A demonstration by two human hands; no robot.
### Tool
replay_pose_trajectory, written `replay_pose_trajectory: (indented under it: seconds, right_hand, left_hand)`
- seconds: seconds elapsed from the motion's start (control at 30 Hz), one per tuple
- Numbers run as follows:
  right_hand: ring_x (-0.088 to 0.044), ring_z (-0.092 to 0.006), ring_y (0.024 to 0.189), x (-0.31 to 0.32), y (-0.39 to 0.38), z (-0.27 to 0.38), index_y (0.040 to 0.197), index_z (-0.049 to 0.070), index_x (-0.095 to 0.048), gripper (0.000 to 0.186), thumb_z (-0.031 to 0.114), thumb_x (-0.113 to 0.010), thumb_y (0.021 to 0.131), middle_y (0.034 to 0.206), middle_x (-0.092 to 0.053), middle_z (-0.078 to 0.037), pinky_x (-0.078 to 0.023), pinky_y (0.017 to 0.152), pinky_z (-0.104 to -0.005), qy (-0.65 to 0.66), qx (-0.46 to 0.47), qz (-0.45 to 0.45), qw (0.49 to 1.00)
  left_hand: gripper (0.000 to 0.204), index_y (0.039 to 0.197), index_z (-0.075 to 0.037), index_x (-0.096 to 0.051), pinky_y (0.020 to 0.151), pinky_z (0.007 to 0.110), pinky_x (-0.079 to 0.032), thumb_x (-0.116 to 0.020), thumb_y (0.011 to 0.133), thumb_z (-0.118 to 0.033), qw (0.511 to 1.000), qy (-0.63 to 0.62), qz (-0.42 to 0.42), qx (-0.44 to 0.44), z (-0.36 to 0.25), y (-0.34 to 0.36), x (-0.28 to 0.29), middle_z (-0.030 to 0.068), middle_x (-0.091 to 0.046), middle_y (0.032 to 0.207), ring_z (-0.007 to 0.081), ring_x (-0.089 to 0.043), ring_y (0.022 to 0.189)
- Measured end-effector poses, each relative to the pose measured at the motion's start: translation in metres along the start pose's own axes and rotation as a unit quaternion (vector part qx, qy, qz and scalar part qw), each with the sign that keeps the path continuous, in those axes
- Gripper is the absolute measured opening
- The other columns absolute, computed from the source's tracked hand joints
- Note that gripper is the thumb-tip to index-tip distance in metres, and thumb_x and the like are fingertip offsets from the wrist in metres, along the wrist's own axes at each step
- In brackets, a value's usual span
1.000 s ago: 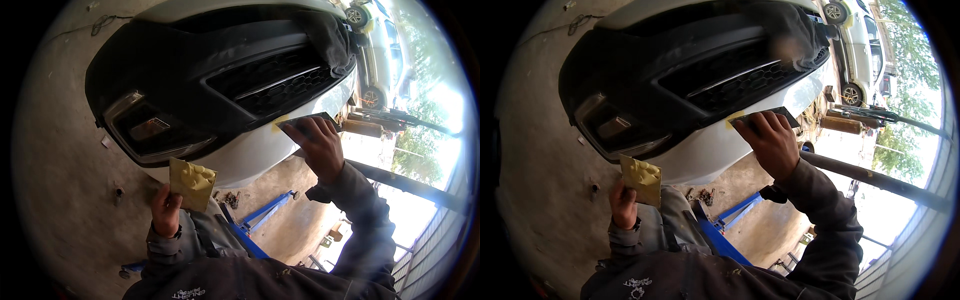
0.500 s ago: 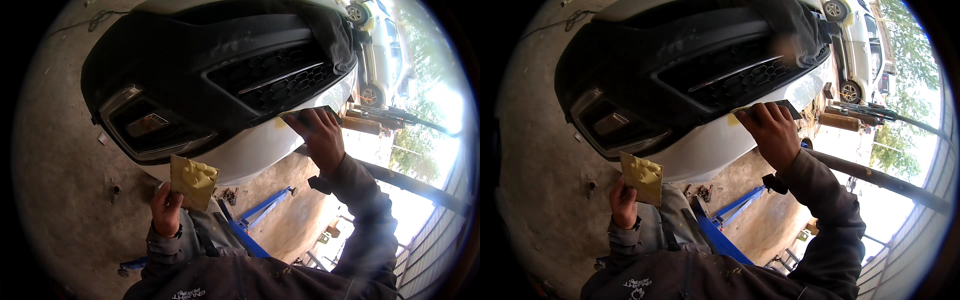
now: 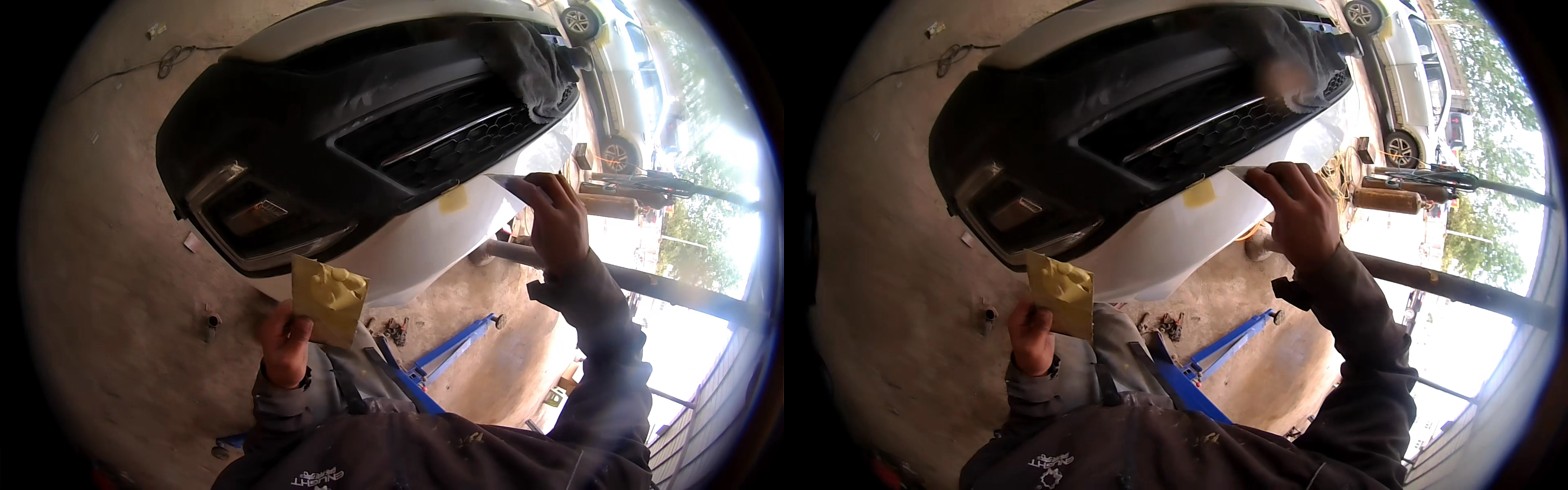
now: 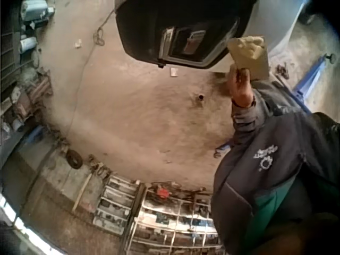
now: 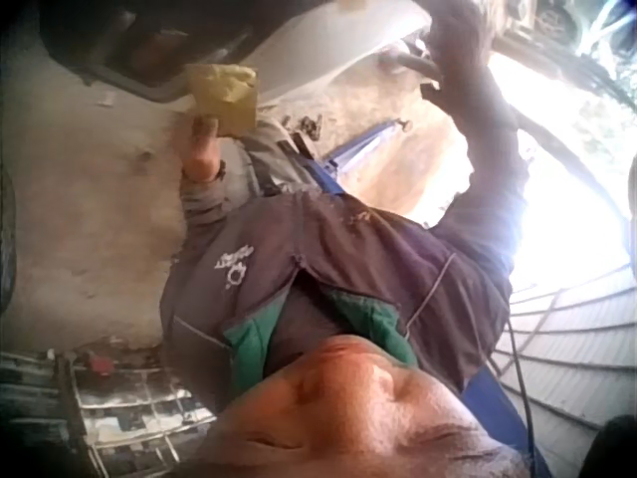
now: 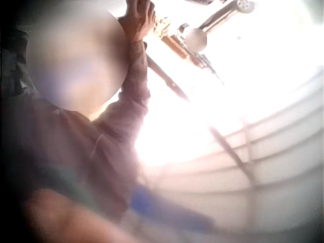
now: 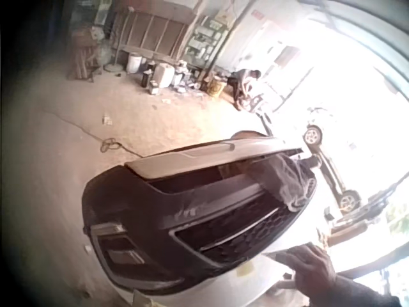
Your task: The person applies yellow body filler to a white car bumper using a putty knife. They spread the filler across the surface, scrape excess material, and smooth the application around the headlight and grille areas.
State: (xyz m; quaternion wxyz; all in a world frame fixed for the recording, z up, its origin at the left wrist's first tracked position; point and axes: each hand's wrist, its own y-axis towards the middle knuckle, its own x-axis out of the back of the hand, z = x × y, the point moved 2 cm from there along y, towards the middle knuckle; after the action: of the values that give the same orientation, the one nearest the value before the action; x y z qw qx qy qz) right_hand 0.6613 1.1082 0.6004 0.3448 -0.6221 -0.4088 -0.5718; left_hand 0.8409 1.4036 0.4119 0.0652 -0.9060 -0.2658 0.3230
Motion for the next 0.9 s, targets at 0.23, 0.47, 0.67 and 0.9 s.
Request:
replay_pose_trajectory:
  seconds: [0.23, 0.47, 0.67, 0.9]
  right_hand:
    - [-0.061, -0.0167, 0.093, 0.064, -0.041, 0.014, 0.123, -0.002, -0.053, 0.039, 0.009, -0.058, 0.087, 0.103, -0.064, -0.009, -0.049, 0.084, -0.0271, 0.617, -0.326, 0.013, 0.716]
    - [-0.062, -0.0137, 0.085, 0.073, -0.089, 0.075, 0.116, -0.009, -0.056, 0.067, 0.035, -0.081, 0.071, 0.093, -0.065, -0.007, -0.048, 0.077, -0.0248, 0.833, -0.296, 0.193, 0.425]
    - [-0.063, -0.0127, 0.082, 0.057, -0.147, 0.06, 0.105, -0.007, -0.061, 0.046, 0.028, -0.077, 0.078, 0.09, -0.066, -0.007, -0.049, 0.075, -0.0247, 0.809, -0.274, 0.245, 0.459]
    - [-0.063, -0.012, 0.08, 0.047, -0.167, 0.093, 0.106, -0.002, -0.061, 0.051, 0.036, -0.077, 0.077, 0.091, -0.066, -0.006, -0.05, 0.074, -0.0247, 0.847, -0.286, 0.102, 0.436]
  left_hand:
    - [0.042, 0.128, 0.006, -0.048, 0.096, 0.034, -0.046, -0.057, 0.094, -0.017, 0.91, -0.248, 0.239, 0.23, 0.004, -0.02, -0.092, 0.0131, -0.059, 0.12, 0.0202, -0.057, 0.111]
    - [0.044, 0.13, 0.006, -0.047, 0.096, 0.034, -0.044, -0.054, 0.096, -0.02, 0.823, -0.32, 0.374, 0.283, -0.012, -0.056, -0.177, 0.0126, -0.059, 0.122, 0.0209, -0.056, 0.114]
    - [0.045, 0.128, 0.005, -0.048, 0.094, 0.035, -0.046, -0.057, 0.094, -0.024, 0.835, -0.309, 0.359, 0.28, -0.037, -0.075, -0.163, 0.0145, -0.058, 0.122, 0.0227, -0.058, 0.11]
    - [0.033, 0.124, 0.0, -0.049, 0.07, 0.05, -0.058, -0.051, 0.097, -0.018, 0.855, -0.226, 0.341, 0.318, -0.045, -0.096, -0.157, 0.0204, -0.062, 0.105, 0.0362, -0.067, 0.079]
